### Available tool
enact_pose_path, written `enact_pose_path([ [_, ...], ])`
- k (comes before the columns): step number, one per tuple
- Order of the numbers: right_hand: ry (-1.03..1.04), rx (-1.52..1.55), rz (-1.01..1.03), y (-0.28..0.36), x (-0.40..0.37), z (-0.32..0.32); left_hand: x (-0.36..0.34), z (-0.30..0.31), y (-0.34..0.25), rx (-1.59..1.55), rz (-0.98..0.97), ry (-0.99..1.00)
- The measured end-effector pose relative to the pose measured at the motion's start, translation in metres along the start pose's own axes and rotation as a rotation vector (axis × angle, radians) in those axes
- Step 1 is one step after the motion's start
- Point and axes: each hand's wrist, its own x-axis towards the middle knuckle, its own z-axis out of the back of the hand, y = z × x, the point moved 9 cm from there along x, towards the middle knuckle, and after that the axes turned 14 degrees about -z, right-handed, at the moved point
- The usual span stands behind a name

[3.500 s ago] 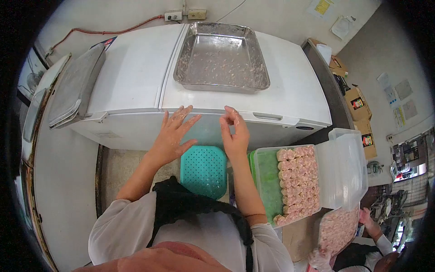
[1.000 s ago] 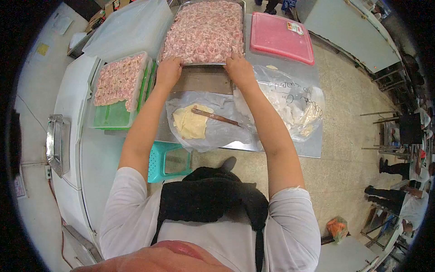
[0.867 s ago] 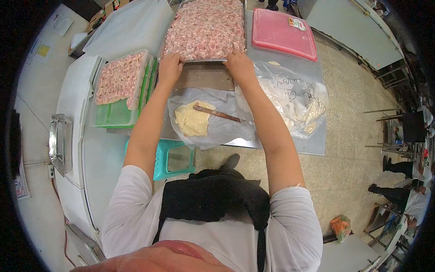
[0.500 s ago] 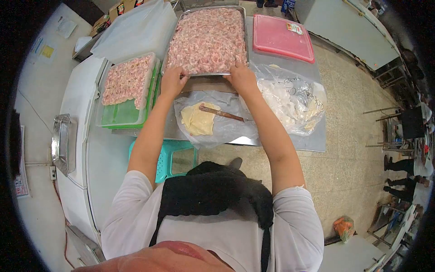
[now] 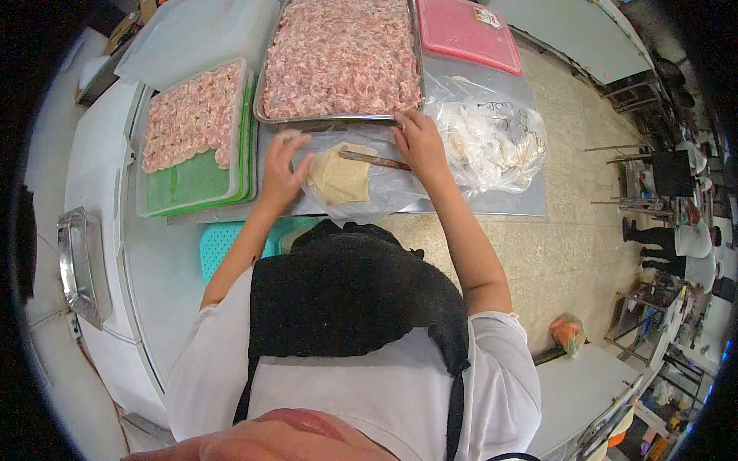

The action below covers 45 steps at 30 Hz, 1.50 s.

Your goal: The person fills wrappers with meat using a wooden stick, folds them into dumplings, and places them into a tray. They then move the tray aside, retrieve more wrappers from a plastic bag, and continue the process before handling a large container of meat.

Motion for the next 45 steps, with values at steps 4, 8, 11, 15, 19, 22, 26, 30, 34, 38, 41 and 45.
enact_pose_path([
  [4, 0.099, -0.122, 0.012, 0.01, -0.035, -0.002, -0.027, -0.039, -0.009, -0.225, 0.033, 0.174],
  [8, 0.287, -0.291, -0.023, 0.0, -0.049, -0.026, -0.016, -0.076, -0.032, -0.255, -0.061, 0.339],
  [11, 0.348, -0.342, -0.065, -0.014, -0.048, -0.033, -0.014, -0.084, -0.028, -0.159, -0.044, 0.396],
  [15, 0.302, -0.266, -0.149, -0.026, -0.043, -0.02, -0.024, -0.083, -0.01, -0.214, -0.056, 0.445],
  [19, 0.268, -0.123, -0.194, -0.022, -0.043, 0.0, -0.027, -0.083, 0.008, -0.359, -0.023, 0.414],
  [22, 0.293, -0.038, -0.211, -0.011, -0.049, 0.003, -0.017, -0.093, -0.005, -0.047, 0.064, 0.516],
  [26, 0.426, -0.014, -0.318, -0.028, -0.07, -0.02, -0.003, -0.102, -0.022, 0.181, 0.162, 0.578],
  [30, 0.593, -0.078, -0.411, -0.051, -0.079, -0.032, -0.012, -0.103, 0.003, 0.15, 0.211, 0.601],
  [34, 0.64, -0.092, -0.363, -0.051, -0.078, -0.037, -0.006, -0.095, -0.007, 0.176, 0.262, 0.627],
  [38, 0.675, -0.07, -0.367, -0.049, -0.075, -0.04, -0.016, -0.091, 0.011, 0.183, 0.161, 0.547],
  [41, 0.69, -0.07, -0.393, -0.055, -0.075, -0.04, -0.013, -0.062, 0.037, 0.013, 0.339, 0.388],
  [45, 0.723, -0.064, -0.375, -0.053, -0.074, -0.039, 0.004, -0.008, 0.036, -0.046, 0.413, 0.14],
])
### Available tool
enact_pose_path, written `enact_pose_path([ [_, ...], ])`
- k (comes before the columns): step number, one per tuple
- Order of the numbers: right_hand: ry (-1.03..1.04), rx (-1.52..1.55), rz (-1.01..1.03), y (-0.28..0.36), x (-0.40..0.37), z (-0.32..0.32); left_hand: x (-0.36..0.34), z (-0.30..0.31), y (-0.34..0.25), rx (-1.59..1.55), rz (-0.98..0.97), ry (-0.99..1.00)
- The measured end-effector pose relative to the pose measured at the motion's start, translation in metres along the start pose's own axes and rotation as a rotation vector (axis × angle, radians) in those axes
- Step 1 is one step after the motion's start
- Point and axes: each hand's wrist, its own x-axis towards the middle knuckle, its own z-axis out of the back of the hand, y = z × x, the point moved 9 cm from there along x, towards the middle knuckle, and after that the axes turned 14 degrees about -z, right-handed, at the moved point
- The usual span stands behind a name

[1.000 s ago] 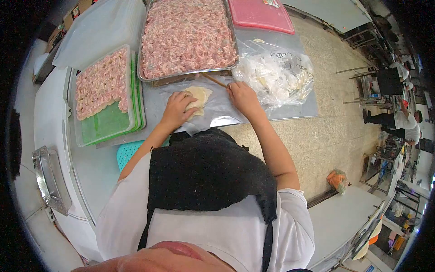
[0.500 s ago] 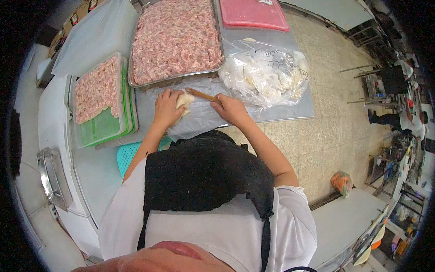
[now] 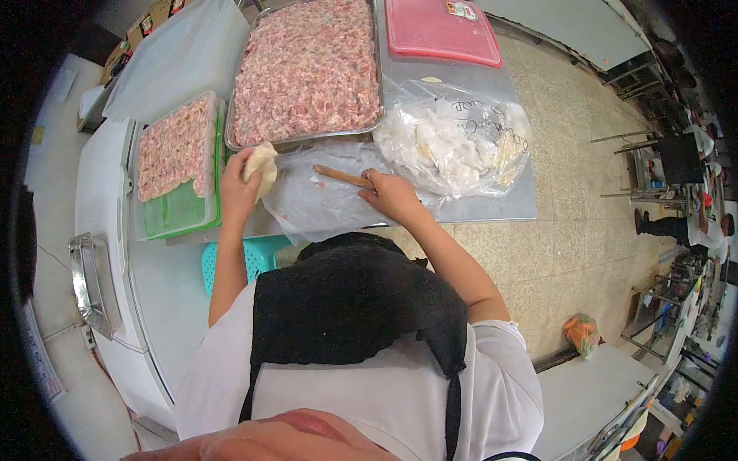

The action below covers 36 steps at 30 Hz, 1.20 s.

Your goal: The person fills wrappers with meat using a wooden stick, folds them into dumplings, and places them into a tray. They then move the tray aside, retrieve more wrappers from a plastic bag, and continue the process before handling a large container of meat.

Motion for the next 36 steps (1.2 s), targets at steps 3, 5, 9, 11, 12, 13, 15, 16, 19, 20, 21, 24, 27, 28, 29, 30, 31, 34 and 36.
enact_pose_path([
  [3, 0.016, 0.004, -0.006, -0.003, 0.003, -0.006, 0.006, 0.018, -0.01, -0.393, 0.143, -0.147],
  [5, 0.032, 0.043, -0.009, -0.005, 0.004, -0.006, 0.008, 0.0, -0.022, -0.882, 0.258, -0.196],
  [9, 0.005, 0.108, -0.019, -0.012, 0.003, -0.001, -0.018, -0.074, 0.029, -0.52, 0.124, 0.238],
  [11, 0.044, 0.219, 0.015, -0.011, 0.002, 0.002, -0.018, -0.063, 0.002, -0.207, -0.01, 0.26],
  [12, 0.029, 0.221, 0.004, -0.01, 0.001, 0.005, -0.019, -0.053, -0.017, 0.113, -0.124, 0.261],
  [13, 0.013, 0.212, 0.033, -0.005, -0.003, 0.009, -0.017, -0.046, -0.027, 0.034, -0.115, 0.197],
  [15, -0.006, 0.195, 0.055, 0.003, -0.007, 0.008, -0.014, -0.043, -0.034, 0.003, -0.125, 0.197],
  [16, -0.118, 0.164, 0.12, 0.011, -0.01, 0.011, -0.013, -0.041, -0.035, -0.017, -0.126, 0.193],
  [19, -0.297, 0.146, 0.233, 0.039, -0.024, 0.024, -0.006, -0.03, -0.063, -0.016, -0.336, 0.058],
  [20, -0.36, 0.164, 0.286, 0.049, -0.029, 0.035, -0.006, -0.031, -0.064, -0.022, -0.342, 0.053],
  [21, -0.366, 0.159, 0.285, 0.053, -0.031, 0.046, -0.008, -0.029, -0.064, -0.043, -0.358, 0.029],
  [24, -0.652, 0.279, 0.114, 0.023, -0.038, 0.107, -0.013, -0.025, -0.056, -0.09, -0.364, 0.019],
  [27, -0.764, 0.099, -0.224, -0.059, -0.026, 0.15, -0.015, -0.011, -0.053, -0.082, -0.369, -0.001],
  [28, -0.753, -0.004, -0.324, -0.094, -0.022, 0.154, -0.014, -0.004, -0.053, -0.046, -0.385, -0.033],
  [29, -0.698, -0.146, -0.36, -0.131, -0.015, 0.152, -0.013, -0.001, -0.051, -0.05, -0.404, -0.031],
  [30, -0.602, -0.23, -0.528, -0.153, -0.017, 0.158, -0.012, 0.003, -0.048, -0.048, -0.408, -0.038],
  [31, -0.498, -0.309, -0.697, -0.175, -0.02, 0.16, -0.007, 0.005, -0.045, -0.048, -0.413, -0.043],
  [34, -0.839, -0.444, -0.666, -0.194, -0.031, 0.197, 0.001, 0.004, -0.049, -0.119, -0.407, -0.049],
  [36, -0.796, -0.355, -0.62, -0.206, -0.026, 0.213, 0.006, -0.007, -0.058, -0.128, -0.379, 0.005],
])
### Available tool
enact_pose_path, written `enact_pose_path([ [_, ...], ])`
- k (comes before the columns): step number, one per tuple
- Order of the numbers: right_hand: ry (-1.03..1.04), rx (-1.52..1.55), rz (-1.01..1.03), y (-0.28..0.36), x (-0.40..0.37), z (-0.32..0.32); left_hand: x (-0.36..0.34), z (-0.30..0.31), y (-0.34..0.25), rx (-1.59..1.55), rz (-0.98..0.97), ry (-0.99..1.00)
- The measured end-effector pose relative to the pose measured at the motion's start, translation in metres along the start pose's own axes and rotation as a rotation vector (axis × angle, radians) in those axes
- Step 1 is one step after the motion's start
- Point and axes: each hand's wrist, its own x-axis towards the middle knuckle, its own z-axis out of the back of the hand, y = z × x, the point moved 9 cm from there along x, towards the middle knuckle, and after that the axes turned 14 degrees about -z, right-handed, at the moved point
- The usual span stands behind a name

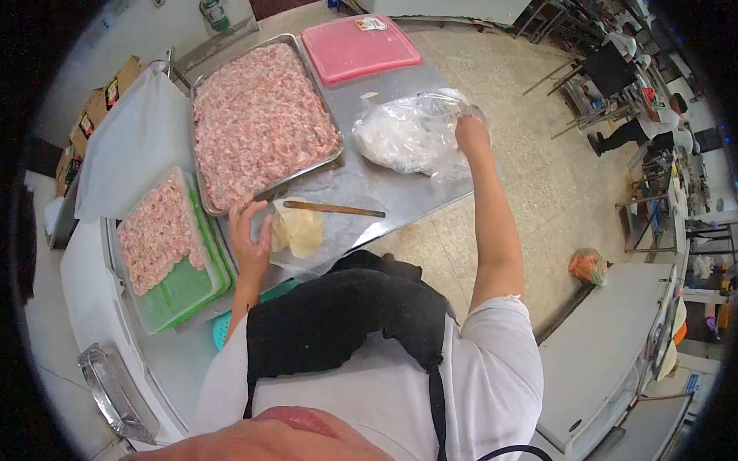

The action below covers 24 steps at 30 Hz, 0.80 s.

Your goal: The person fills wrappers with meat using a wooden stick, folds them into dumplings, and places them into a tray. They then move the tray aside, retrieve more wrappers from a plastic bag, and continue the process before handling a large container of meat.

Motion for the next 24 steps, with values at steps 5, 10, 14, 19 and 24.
enact_pose_path([
  [5, 0.148, 0.111, 0.192, 0.021, 0.038, -0.007, 0.048, -0.045, -0.06, -0.108, -0.185, -0.031],
  [10, 0.496, -0.115, 0.379, 0.035, 0.069, -0.054, 0.126, -0.171, -0.152, -0.326, -0.488, 0.255],
  [14, 0.444, 0.083, 0.457, 0.039, 0.093, -0.077, 0.164, -0.25, -0.181, -0.083, -0.678, 0.345],
  [19, 0.582, 0.048, 0.591, 0.039, 0.065, -0.069, 0.174, -0.299, -0.109, 0.284, -0.31, 0.55],
  [24, 0.889, -0.084, 0.809, 0.038, -0.01, -0.033, 0.139, -0.292, -0.075, 0.225, -0.237, 0.675],
])
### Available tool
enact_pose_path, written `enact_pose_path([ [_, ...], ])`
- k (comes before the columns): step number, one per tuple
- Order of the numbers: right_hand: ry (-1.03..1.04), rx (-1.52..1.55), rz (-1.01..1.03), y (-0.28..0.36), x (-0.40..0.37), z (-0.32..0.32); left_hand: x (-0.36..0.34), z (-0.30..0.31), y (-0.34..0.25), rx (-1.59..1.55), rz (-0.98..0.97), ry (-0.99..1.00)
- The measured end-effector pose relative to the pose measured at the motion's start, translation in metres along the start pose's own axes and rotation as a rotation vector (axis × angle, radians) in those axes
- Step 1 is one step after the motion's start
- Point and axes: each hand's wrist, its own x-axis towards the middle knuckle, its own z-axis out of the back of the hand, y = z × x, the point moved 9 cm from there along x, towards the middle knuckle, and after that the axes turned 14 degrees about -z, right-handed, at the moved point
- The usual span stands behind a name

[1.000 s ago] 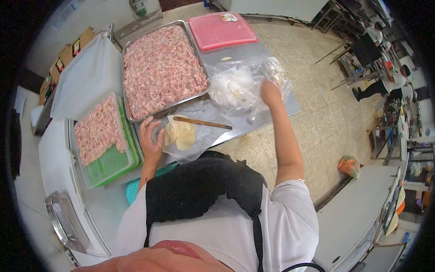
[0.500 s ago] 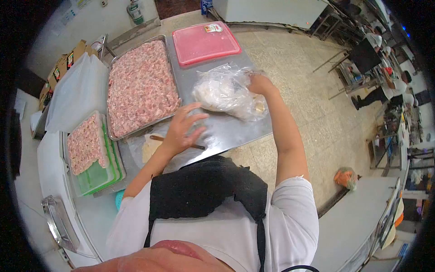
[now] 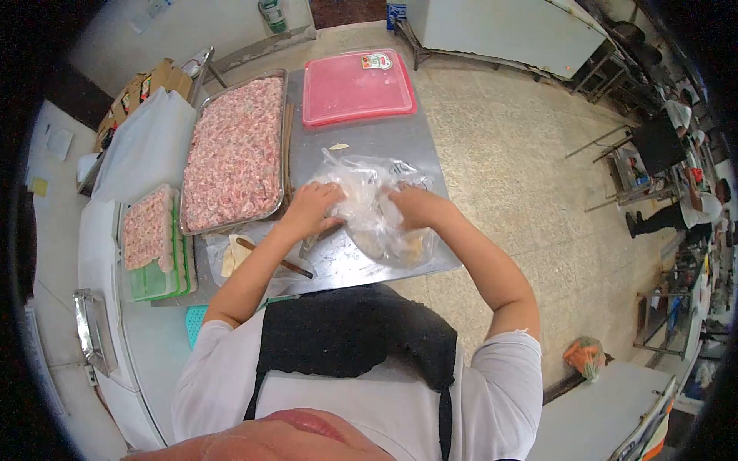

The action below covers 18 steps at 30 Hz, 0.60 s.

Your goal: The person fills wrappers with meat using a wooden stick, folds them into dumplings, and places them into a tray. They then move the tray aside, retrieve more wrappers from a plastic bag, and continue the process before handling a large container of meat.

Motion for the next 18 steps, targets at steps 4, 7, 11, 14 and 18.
enact_pose_path([
  [4, 0.054, -0.154, 0.136, 0.01, -0.01, -0.001, -0.019, 0.005, -0.008, -0.021, 0.074, -0.083],
  [7, 0.032, -0.191, 0.202, 0.012, -0.005, -0.001, -0.026, 0.008, -0.006, -0.031, 0.104, -0.073],
  [11, -0.014, -0.275, 0.355, 0.046, -0.036, 0.026, -0.034, 0.009, 0.001, -0.056, 0.174, 0.003],
  [14, -0.238, -0.158, 0.533, 0.064, -0.052, 0.059, -0.045, 0.004, -0.001, -0.056, 0.18, -0.018],
  [18, -0.499, 0.55, 0.425, 0.027, -0.061, 0.144, -0.054, 0.01, -0.013, -0.041, 0.141, -0.1],
])
